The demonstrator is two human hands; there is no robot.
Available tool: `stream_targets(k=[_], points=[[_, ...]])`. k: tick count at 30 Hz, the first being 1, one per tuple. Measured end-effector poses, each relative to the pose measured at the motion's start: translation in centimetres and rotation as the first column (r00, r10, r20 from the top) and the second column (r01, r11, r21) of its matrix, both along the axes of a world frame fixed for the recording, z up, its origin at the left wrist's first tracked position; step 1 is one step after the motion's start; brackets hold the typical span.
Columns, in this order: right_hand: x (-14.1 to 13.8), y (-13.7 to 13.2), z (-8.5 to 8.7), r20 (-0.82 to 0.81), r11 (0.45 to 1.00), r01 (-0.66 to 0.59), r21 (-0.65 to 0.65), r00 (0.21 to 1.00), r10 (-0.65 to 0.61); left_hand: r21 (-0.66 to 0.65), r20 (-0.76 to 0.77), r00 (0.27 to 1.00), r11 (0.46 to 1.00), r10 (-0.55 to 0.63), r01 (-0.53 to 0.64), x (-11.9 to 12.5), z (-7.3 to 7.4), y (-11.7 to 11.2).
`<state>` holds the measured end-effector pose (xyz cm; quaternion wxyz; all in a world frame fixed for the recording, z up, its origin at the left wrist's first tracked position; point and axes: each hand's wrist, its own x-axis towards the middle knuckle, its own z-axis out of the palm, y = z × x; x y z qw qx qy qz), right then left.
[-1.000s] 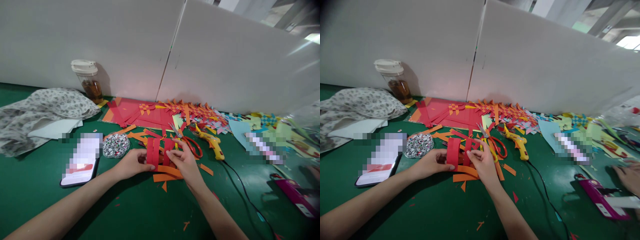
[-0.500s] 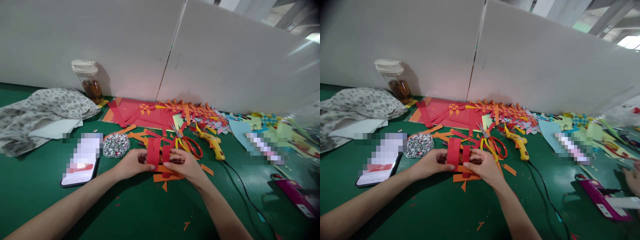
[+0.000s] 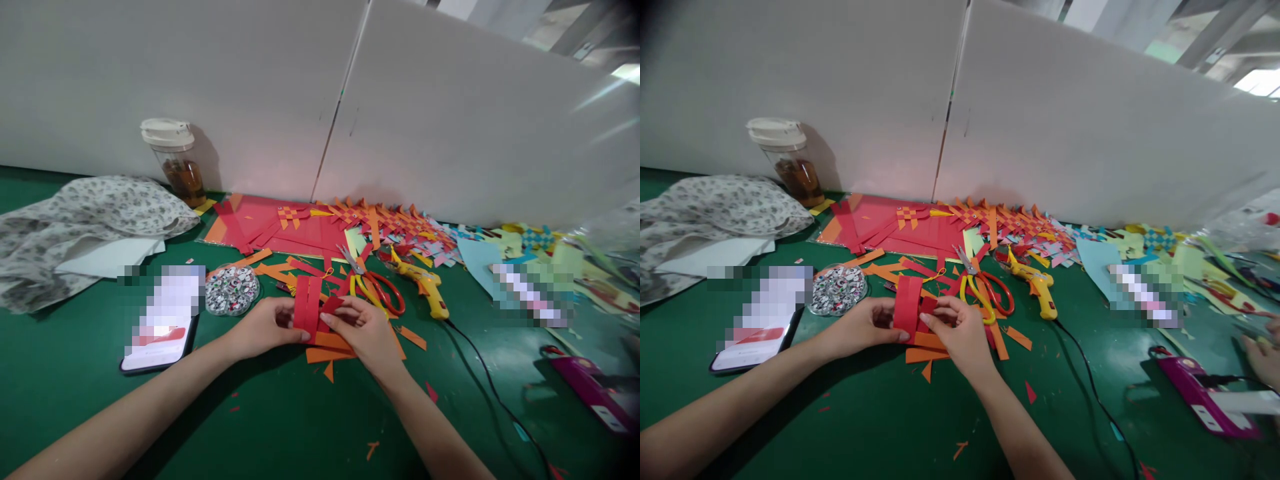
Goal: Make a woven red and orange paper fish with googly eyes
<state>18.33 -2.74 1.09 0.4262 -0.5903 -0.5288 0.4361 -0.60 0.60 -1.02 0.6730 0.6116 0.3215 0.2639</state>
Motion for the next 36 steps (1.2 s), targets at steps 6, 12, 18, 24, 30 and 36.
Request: stream_targets(k=[6, 12, 18, 24, 30, 36], points=[[-0.08, -0.20, -0.04, 0.010, 0.999, 0.000, 0.049, 1.000, -0.001, -0.019, 0.062, 0.998, 1.000, -0.014, 0.015, 0.15, 0.38, -0.27], [-0.47, -0.22, 0.22, -0.042, 0.997, -0.021, 0.072, 0.999, 0.024, -0.010, 0.091, 0.996, 1.000, 0.001, 0.000, 0.32, 0.52, -0.30], [-0.68, -0.33, 0.30, -0.073, 0.998, -0.016, 0.065, 0.997, 0.021, -0.030, 0.116, 0.993, 1.000, 0.001, 0.003, 0.21, 0.42, -0.22], [-0.67, -0.35, 0.07, -0.093, 0.998, -0.011, 0.067, 0.996, 0.017, -0.065, 0.101, 0.995, 0.998, -0.012, 0.019, 0.19, 0.28, -0.09], [-0.75, -0.29, -0.21, -0.106, 0.997, 0.006, 0.079, 0.994, 0.003, -0.057, 0.094, 0.995, 0.998, -0.012, 0.018, 0.19, 0.17, -0.02], [-0.87, -0.12, -0.46, -0.076, 0.995, 0.068, 0.074, 0.995, -0.063, -0.064, 0.101, 0.995, 0.998, 0.024, -0.018, 0.37, 0.03, -0.11]])
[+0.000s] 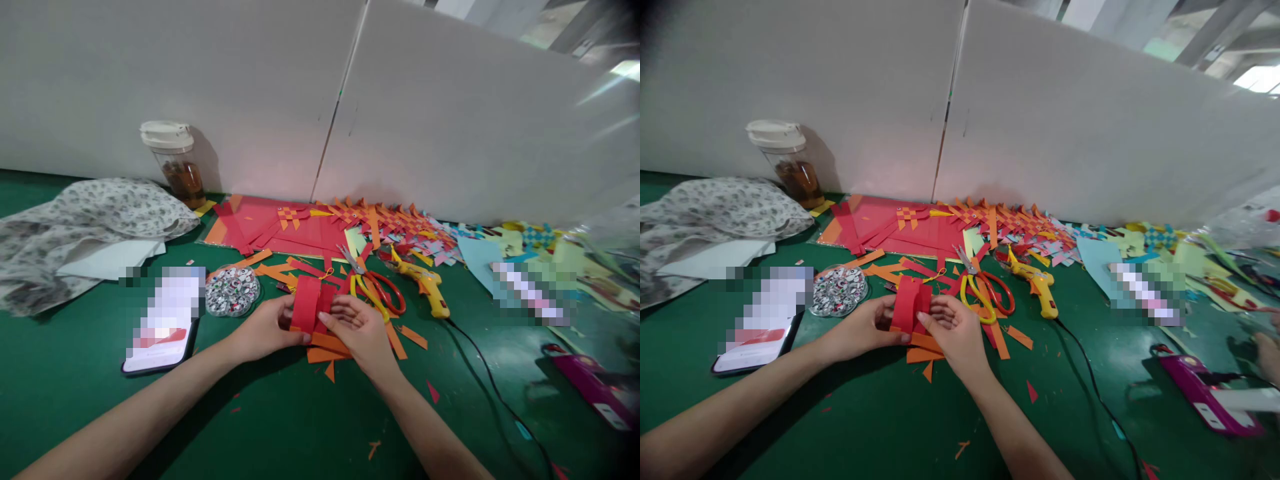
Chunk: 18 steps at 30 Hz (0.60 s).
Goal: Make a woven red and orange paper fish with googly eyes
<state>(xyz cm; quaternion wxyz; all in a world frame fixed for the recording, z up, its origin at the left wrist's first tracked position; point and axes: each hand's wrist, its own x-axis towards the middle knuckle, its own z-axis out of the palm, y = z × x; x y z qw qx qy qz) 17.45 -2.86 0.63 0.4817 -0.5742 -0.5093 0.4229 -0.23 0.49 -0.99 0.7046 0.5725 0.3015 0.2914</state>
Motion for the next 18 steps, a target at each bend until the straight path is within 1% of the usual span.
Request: stream_targets(k=[3, 8, 10, 13, 18], points=[[0.07, 0.09, 0.34, -0.005, 0.999, -0.025, -0.031, 1.000, 0.025, -0.020, 0.024, 1.000, 1.000, 0.011, -0.011, 0.10, 0.00, -0.13], [0.37, 0.08, 0.97, 0.029, 0.982, -0.144, -0.121, 0.989, 0.148, -0.046, 0.071, 0.996, 0.998, 0.045, -0.042, 0.17, 0.13, -0.12], [0.49, 0.06, 0.97, 0.078, 0.982, -0.152, -0.111, 0.984, 0.161, -0.067, 0.092, 0.994, 0.996, 0.065, -0.059, 0.15, 0.17, -0.08], [0.67, 0.06, 0.67, 0.147, 0.987, -0.147, -0.062, 0.977, 0.155, -0.078, 0.088, 0.992, 0.993, 0.095, -0.088, 0.11, 0.31, -0.02], [0.92, 0.10, 0.00, 0.153, 0.986, -0.162, -0.044, 0.974, 0.167, -0.050, 0.014, 0.989, 0.987, 0.150, -0.149, 0.05, 0.61, 0.04]])
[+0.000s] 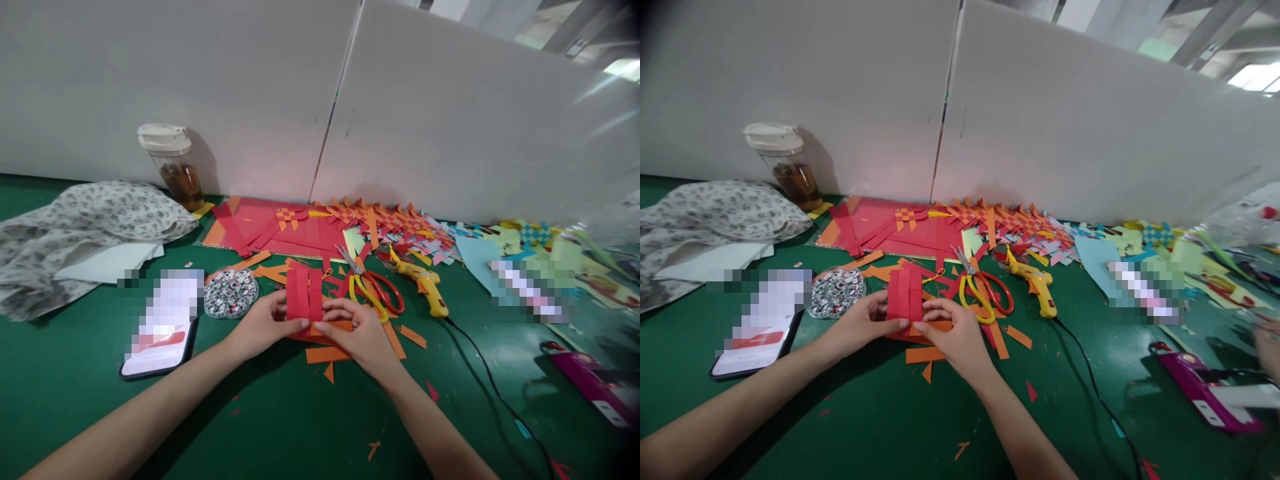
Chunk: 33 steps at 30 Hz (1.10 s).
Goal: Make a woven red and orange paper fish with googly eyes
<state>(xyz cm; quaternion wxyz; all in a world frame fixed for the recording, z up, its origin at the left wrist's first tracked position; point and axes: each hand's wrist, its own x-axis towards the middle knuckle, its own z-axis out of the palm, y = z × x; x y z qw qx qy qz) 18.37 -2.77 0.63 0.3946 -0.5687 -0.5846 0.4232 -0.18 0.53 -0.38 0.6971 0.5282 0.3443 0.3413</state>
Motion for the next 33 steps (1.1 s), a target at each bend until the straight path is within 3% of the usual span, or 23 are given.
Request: stream_targets(k=[10, 15, 17, 19, 21, 23, 25, 33], points=[[-0.4, -0.1, 0.5, 0.019, 1.000, -0.019, 0.012, 1.000, 0.019, -0.011, -0.010, 0.998, 0.998, 0.069, -0.070, 0.1, 0.1, -0.1], [1.2, 0.1, 2.3, 0.075, 0.984, 0.123, 0.127, 0.988, -0.133, -0.135, 0.125, 0.970, 0.972, 0.211, -0.194, -0.4, 0.4, 0.3], [2.3, 0.2, 3.0, 0.293, 0.994, -0.007, 0.112, 0.956, -0.026, -0.180, 0.151, 0.956, 0.958, 0.250, -0.223, -0.6, 0.5, 0.5], [3.1, 0.2, 3.5, 0.478, 0.979, -0.197, -0.059, 0.855, 0.201, -0.192, 0.164, 0.953, 0.956, 0.255, -0.223, -0.6, 0.5, 0.5], [3.5, 0.1, 3.8, 0.600, 0.946, -0.271, -0.175, 0.733, 0.321, -0.174, 0.174, 0.954, 0.961, 0.243, -0.213, -0.5, 0.3, 0.5], [3.5, 0.1, 3.8, 0.670, 0.932, -0.287, -0.221, 0.650, 0.359, -0.141, 0.179, 0.959, 0.971, 0.218, -0.195, -0.4, 0.1, 0.5], [3.5, 0.1, 3.7, 0.692, 0.924, -0.301, -0.238, 0.616, 0.378, -0.112, 0.179, 0.964, 0.978, 0.196, -0.178, -0.4, -0.1, 0.5], [3.8, 0.3, 2.5, 0.700, 0.920, -0.373, -0.119, 0.626, 0.344, -0.091, 0.165, 0.971, 0.983, 0.171, -0.157, -0.5, 0.2, 0.3]])
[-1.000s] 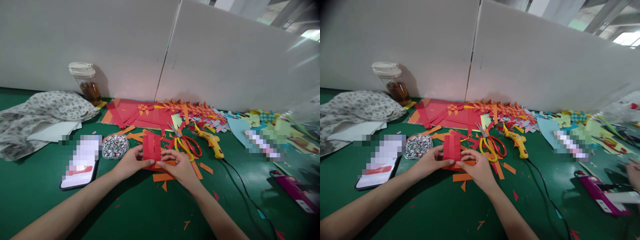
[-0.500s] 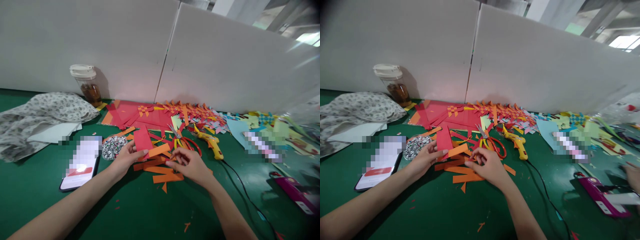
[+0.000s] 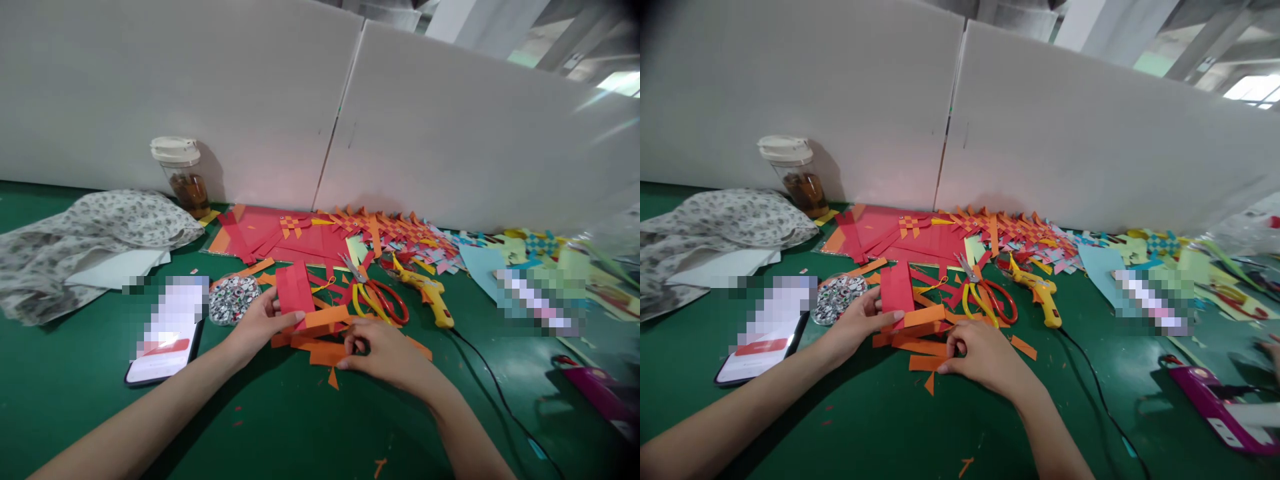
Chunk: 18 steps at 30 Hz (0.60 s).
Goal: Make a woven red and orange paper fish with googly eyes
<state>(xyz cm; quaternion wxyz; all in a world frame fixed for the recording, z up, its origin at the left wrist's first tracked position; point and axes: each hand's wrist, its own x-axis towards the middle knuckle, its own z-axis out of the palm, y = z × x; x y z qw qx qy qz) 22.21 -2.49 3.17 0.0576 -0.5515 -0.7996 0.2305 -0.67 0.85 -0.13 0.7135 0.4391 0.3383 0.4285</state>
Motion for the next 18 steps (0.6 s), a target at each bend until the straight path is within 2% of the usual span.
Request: stream_targets(k=[2, 4, 7, 9, 11, 14, 18], points=[[0.2, 0.2, -0.1, -0.059, 0.996, 0.032, 0.083, 0.998, -0.027, -0.012, -0.004, 1.000, 1.000, -0.004, 0.004, 0.1, 0.1, 0.0], [0.3, 0.4, -0.1, -0.118, 0.968, 0.139, 0.207, 0.986, -0.116, -0.017, -0.021, 1.000, 1.000, -0.009, 0.009, 0.2, 0.2, -0.1], [0.3, 0.8, 0.0, -0.269, 0.856, 0.371, 0.360, 0.920, -0.286, 0.024, -0.066, 0.997, 0.999, -0.039, 0.040, 0.3, 0.1, -0.4], [0.1, 0.8, -0.1, -0.422, 0.775, 0.507, 0.378, 0.839, -0.343, 0.074, -0.116, 0.990, 0.994, -0.073, 0.082, 0.4, -0.2, -0.6], [-0.3, 0.8, -0.3, -0.555, 0.731, 0.589, 0.344, 0.755, -0.347, 0.117, -0.183, 0.977, 0.985, -0.106, 0.129, 0.5, -0.5, -0.7], [-1.1, 0.6, -0.9, -0.647, 0.725, 0.628, 0.281, 0.682, -0.340, 0.166, -0.272, 0.955, 0.971, -0.120, 0.170, 0.5, -0.9, -0.8], [-2.2, 0.2, -1.8, -0.658, 0.794, 0.584, 0.170, 0.667, -0.349, 0.221, -0.352, 0.931, 0.958, -0.096, 0.183, 0.5, -1.1, -0.8]])
